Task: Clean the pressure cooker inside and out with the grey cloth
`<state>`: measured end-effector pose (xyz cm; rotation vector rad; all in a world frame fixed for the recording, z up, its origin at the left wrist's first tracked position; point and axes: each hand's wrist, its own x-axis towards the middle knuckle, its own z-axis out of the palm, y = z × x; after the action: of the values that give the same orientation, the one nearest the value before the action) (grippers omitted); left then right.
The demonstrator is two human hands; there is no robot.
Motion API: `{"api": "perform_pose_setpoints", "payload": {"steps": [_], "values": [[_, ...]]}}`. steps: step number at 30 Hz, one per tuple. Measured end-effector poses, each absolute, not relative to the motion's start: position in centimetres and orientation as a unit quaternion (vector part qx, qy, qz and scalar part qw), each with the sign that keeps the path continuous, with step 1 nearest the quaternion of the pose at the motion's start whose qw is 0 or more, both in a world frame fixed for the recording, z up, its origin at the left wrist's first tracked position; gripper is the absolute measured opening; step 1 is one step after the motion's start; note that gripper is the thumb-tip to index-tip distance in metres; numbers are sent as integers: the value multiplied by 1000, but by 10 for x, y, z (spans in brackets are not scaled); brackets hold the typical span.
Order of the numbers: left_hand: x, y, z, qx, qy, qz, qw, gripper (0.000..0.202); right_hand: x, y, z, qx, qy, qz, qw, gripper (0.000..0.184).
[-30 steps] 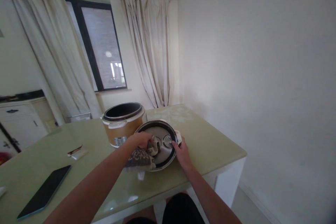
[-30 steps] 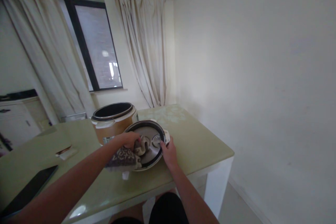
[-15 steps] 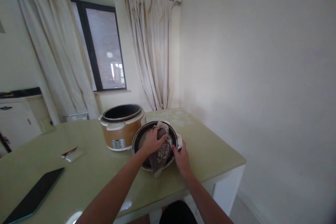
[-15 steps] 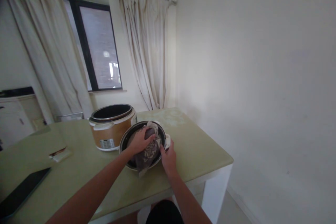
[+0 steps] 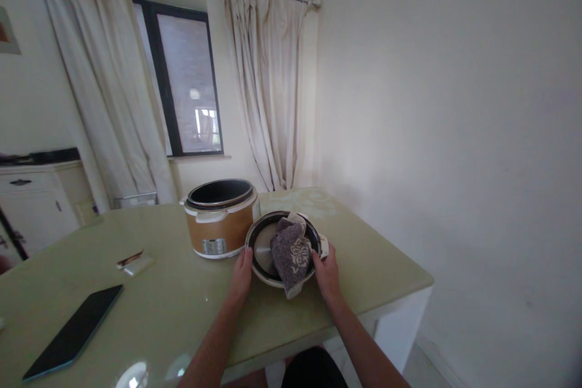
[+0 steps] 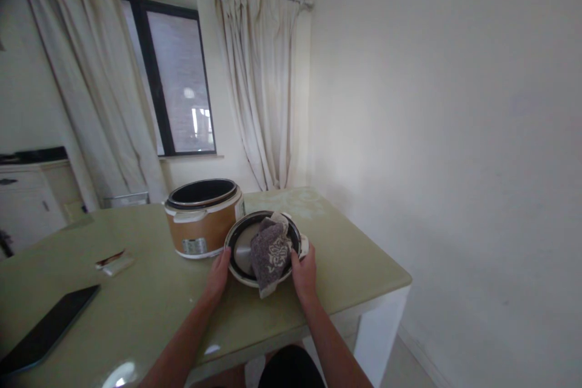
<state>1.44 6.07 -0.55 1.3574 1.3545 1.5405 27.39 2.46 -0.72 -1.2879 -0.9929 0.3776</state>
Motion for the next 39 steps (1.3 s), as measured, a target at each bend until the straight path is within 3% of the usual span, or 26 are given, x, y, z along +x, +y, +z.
{"api": "perform_pose_setpoints", "payload": {"steps": [4,15,21,25,27,30,33,36,39], "values": [[20,54,-2,498,482,594,408,51,278,25,-11,-581,-442,144,668,74],[31,53,-2,435,521,607,414,43,279,23,-11,-570,-454,115,675,78],[51,58,3,420,575,618,332,42,280,22,-11,-579,-460,106,665,76],[54,53,0,468,573,619,264,53,273,6,7,-595,-459,13,660,71],[54,52,-2,473,568,622,258,53,264,-7,19,-586,-505,-53,631,67],[54,51,-3,475,554,634,257,52,245,-20,33,-566,-631,-84,523,65],[53,51,-3,473,535,646,268,51,223,-10,38,-579,-684,-51,441,84],[52,53,-4,472,526,650,280,51,203,17,45,-603,-680,-22,417,97],[51,55,-5,478,525,641,291,52,185,38,60,-606,-687,-11,402,95]]}}
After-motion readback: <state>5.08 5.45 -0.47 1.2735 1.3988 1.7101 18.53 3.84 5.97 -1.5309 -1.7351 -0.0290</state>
